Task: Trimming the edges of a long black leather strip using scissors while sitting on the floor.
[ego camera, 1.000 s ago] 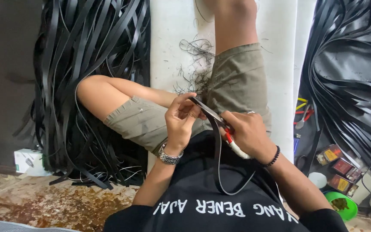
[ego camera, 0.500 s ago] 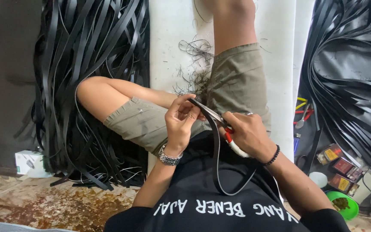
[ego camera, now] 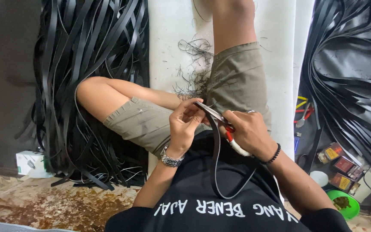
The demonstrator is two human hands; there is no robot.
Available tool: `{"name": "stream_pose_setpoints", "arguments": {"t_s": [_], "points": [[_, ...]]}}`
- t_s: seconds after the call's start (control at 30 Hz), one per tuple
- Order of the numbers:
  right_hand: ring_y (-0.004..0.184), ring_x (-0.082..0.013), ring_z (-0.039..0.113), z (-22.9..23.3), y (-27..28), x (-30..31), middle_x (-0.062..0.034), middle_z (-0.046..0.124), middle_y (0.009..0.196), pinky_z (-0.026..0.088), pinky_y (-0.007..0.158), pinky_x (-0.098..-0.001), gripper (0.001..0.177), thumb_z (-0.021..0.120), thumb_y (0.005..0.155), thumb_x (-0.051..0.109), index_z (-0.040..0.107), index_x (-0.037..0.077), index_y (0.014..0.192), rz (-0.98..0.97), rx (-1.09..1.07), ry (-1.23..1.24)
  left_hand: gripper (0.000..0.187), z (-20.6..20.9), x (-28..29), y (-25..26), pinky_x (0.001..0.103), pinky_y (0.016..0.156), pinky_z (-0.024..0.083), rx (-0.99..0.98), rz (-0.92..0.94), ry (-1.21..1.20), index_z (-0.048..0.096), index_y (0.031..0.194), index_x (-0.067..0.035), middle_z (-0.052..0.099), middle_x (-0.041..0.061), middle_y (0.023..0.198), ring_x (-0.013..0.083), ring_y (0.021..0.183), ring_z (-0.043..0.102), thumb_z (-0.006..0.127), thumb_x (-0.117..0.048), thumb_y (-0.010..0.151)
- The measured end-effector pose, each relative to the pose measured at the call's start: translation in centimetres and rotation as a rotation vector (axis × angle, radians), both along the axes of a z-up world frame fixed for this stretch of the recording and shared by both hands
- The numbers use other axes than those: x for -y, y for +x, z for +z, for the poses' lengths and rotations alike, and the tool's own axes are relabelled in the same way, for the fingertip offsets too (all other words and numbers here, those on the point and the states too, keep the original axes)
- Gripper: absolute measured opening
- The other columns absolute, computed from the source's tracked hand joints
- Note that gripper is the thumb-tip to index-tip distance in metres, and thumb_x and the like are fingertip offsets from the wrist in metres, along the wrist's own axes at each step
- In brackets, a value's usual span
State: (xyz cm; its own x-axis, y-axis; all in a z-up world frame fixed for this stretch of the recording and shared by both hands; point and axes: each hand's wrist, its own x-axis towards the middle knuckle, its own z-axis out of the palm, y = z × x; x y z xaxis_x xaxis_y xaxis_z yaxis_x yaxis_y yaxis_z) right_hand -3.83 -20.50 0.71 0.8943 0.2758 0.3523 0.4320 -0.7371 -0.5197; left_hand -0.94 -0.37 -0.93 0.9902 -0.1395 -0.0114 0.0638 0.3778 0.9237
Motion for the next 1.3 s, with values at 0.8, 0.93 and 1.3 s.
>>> {"name": "stream_pose_setpoints", "arguments": {"t_s": [0.8,0.93,1.3], "points": [[0.046,-0.0312,0.057,0.9,-0.1,0.2,-0.0024,0.046,0.056,0.047,0.045,-0.0384,0.021,0.072,0.078,0.013,0.053,0.016,0.083,0.023,-0.026,0.015,0.029,-0.2,0.3,-0.1,0.04,0.063,0.069,-0.037,-0.054,0.002,0.066,0.124,0.008,0.07,0.024,0.088,0.028,0.071,0.075,0.068,0.002,0.096],[0.055,-0.0299,0.063,-0.7,0.0,1.4,-0.0023,0.056,0.06,0.05,0.053,-0.0386,0.021,0.076,0.084,0.026,0.057,0.02,0.09,-0.084,-0.101,0.003,0.031,0.6,0.5,0.2,0.041,0.061,0.068,-0.036,-0.038,0.003,0.067,0.126,0.007,0.069,0.021,0.086,0.0275,0.07,0.073,0.068,0.002,0.096],[0.098,-0.0429,0.07,0.8,3.7,3.1,-0.0143,0.068,0.109,0.056,0.081,-0.0568,0.067,0.074,0.077,0.042,0.05,0.021,0.137,-0.364,-0.597,-0.37,0.055,0.5,-2.0,2.8,0.044,0.06,0.067,-0.158,-0.089,-0.319,0.034,0.152,0.005,0.053,0.012,0.096,0.0248,0.074,0.068,0.051,-0.002,0.1]]}}
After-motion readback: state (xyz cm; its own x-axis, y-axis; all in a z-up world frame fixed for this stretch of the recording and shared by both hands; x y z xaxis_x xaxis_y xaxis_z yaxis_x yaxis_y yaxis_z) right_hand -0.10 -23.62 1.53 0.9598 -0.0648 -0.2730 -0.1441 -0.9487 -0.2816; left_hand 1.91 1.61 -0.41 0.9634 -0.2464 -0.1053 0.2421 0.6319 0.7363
